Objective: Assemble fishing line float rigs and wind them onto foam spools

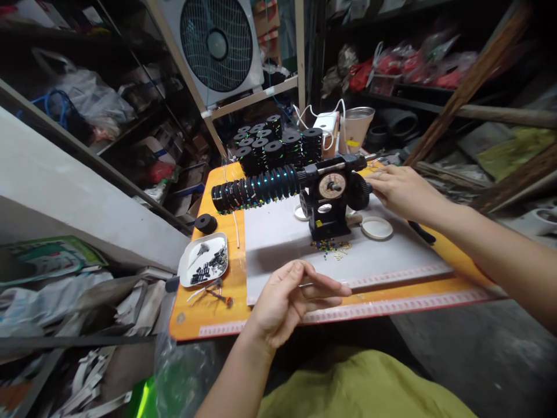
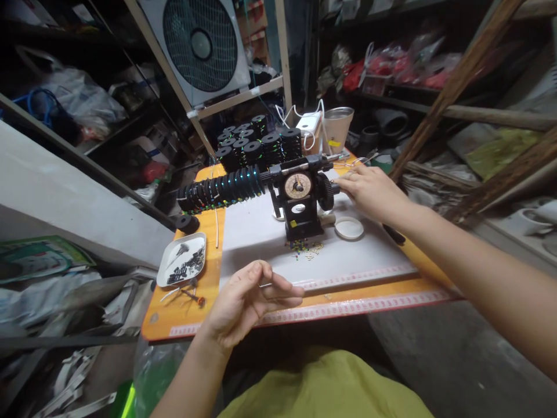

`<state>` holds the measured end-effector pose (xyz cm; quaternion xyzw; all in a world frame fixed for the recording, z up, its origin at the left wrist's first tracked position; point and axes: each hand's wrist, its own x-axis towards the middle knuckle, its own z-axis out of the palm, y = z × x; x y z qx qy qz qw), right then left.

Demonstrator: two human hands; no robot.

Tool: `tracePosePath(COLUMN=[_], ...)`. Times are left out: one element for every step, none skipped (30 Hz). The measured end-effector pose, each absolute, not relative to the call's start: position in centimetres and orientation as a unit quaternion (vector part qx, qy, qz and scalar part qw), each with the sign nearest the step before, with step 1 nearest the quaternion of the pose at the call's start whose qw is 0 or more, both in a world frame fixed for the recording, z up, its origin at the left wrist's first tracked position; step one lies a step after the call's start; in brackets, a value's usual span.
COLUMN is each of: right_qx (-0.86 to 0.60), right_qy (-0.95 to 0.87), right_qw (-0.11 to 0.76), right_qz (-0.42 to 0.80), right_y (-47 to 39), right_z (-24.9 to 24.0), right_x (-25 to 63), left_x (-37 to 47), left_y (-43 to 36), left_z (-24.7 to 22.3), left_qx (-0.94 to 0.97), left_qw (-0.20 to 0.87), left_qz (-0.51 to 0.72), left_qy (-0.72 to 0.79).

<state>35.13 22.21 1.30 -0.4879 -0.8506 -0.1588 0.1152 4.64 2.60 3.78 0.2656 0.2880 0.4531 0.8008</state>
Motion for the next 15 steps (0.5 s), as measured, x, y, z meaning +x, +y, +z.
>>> tracePosePath(right_qx=[-0.488,-0.489,-0.49,-0.491,-0.491,-0.493,-0.494,-0.496,-0.497,-0.5,-0.504,-0.51,-0.517,-0.525,-0.53], right_qy=[-0.851,-0.852,-0.852,-0.852,-0.853,-0.852,-0.851,-0.85,-0.848,-0.845,-0.839,-0.83,-0.818,-0.804,-0.79], right_qw=[0.116,0.117,0.118,0.121,0.125,0.131,0.138,0.148,0.16,0.175,0.195,0.219,0.247,0.277,0.307], right_qz=[-0.155,-0.149,-0.143,-0.136,-0.127,-0.118,-0.108,-0.098,-0.087,-0.076,-0.066,-0.057,-0.049,-0.04,-0.031], right_y=[22.1,22.1,22.0,21.9,21.9,21.9,21.9,21.9,21.8,21.7,21.5,21.2,20.9,20.4,19.9], right_z=[1.4,1.4,1.5,1.5,1.5,1.5,1.5,1.5,1.6,1.7,1.9,2.1,2.4,2.8,3.1], right_x=[35.1,35.1,35.1,35.0,35.0,34.9,34.8,34.7,34.6,34.5,34.4,34.2,34.0,33.8,33.5], left_x=[4.7,4.8,4.9,5.0,5.1,5.2,5.3,5.4,5.5,5.7,5.9,6.1,6.4,6.6,6.9], left_y=[2.5,2.3,2.2,2.0,1.9,1.7,1.6,1.5,1.3,1.2,1.2,1.1,1.1,1.0,1.0], left_z=[3.7,3.6,3.5,3.4,3.3,3.1,3.0,2.8,2.6,2.3,2.1,1.8,1.6,1.3,1.1], left_qx=[0.268,0.269,0.268,0.266,0.261,0.257,0.255,0.253,0.252,0.251,0.251,0.25,0.249,0.248,0.249], left_qw=[0.801,0.801,0.801,0.801,0.799,0.795,0.79,0.784,0.778,0.771,0.763,0.754,0.745,0.735,0.727], left_qz=[0.45,0.448,0.448,0.45,0.454,0.458,0.463,0.468,0.475,0.483,0.493,0.505,0.518,0.531,0.543], left_qy=[0.29,0.291,0.292,0.293,0.297,0.303,0.311,0.319,0.326,0.332,0.336,0.338,0.339,0.34,0.34])
